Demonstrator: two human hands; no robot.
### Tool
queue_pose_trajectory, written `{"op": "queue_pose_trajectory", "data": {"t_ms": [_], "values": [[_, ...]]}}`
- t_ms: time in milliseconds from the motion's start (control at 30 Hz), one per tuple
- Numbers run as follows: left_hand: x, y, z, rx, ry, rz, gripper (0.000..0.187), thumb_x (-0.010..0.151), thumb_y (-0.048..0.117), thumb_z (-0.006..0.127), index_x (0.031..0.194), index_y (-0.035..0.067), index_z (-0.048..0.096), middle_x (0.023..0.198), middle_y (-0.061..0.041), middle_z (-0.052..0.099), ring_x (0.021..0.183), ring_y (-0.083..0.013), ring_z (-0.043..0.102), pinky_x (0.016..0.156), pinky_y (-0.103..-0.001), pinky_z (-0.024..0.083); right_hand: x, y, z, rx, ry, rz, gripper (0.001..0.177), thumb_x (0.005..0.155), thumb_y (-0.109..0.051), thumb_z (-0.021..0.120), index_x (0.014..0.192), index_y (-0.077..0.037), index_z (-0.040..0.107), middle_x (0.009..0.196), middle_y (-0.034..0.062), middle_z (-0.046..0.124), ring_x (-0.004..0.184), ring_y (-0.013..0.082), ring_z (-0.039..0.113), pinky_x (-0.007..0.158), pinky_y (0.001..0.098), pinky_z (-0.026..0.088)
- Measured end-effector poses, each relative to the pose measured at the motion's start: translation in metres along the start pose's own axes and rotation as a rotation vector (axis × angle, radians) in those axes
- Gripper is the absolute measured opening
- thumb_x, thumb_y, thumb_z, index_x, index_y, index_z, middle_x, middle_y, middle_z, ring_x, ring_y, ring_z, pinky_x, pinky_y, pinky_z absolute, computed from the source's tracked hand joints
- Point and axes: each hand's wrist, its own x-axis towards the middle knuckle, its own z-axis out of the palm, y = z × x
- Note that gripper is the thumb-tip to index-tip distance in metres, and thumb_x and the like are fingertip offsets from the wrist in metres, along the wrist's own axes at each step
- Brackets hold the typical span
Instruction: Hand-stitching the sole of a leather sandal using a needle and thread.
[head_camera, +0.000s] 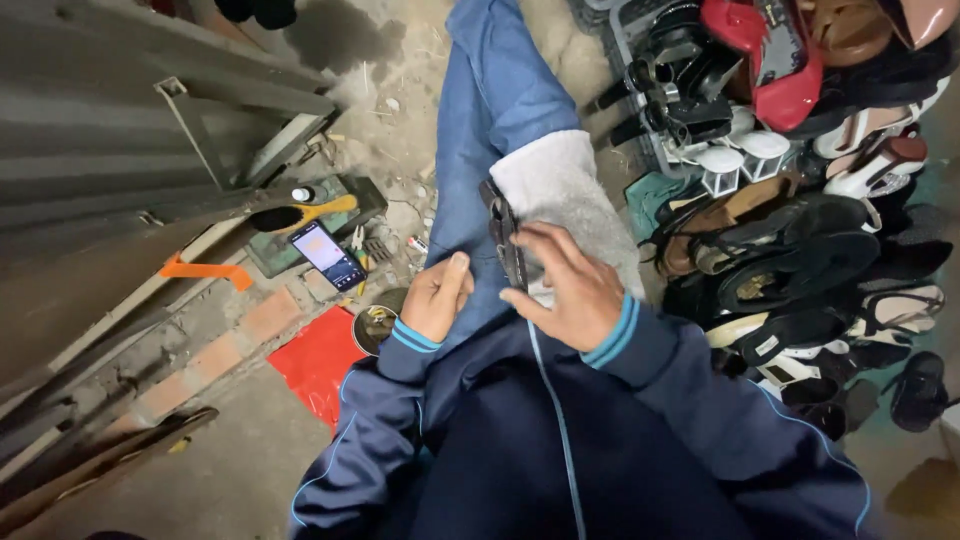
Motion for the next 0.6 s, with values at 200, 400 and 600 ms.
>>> {"op": "queue_pose_trajectory", "data": {"t_ms": [200, 400, 600], "values": [[0.007, 0.022, 0.011, 0.08, -0.024, 0.006, 0.048, 0.108, 0.038, 0.057, 0.072, 0.008, 0.064, 0.048, -0.003, 0.052, 0.045, -0.0169, 0.053, 0.045, -0.029, 0.046, -0.009, 0.035, -0.001, -0.14, 0.232, -0.023, 0.048, 0.083, -0.029, 0.078, 0.126, -0.01, 0.066, 0.099, 0.0075, 0.068, 0.076, 0.0279, 0.07, 0.065, 0.0407, 0.058], [0.016, 0.036, 0.034, 0.085, 0.066, 0.094, 0.032, 0.102, 0.025, 0.068, 0.075, 0.009, 0.067, 0.05, -0.003, 0.052, 0.049, -0.0123, 0.048, 0.045, -0.03, 0.039, -0.017, 0.042, -0.023, -0.094, 0.214, 0.052, 0.032, 0.097, -0.023, 0.071, 0.121, -0.002, 0.069, 0.088, 0.0151, 0.071, 0.066, 0.0305, 0.07, 0.054, 0.0422, 0.057], [0.011, 0.061, 0.038, 0.171, 0.221, 0.269, 0.012, 0.093, 0.01, 0.08, 0.091, 0.003, 0.07, 0.057, -0.008, 0.06, 0.048, -0.02, 0.058, 0.046, -0.029, 0.044, -0.021, 0.058, -0.019, -0.044, 0.238, 0.07, 0.03, 0.1, -0.026, 0.07, 0.116, -0.001, 0.072, 0.092, 0.0201, 0.075, 0.074, 0.0388, 0.072, 0.058, 0.047, 0.059]]}}
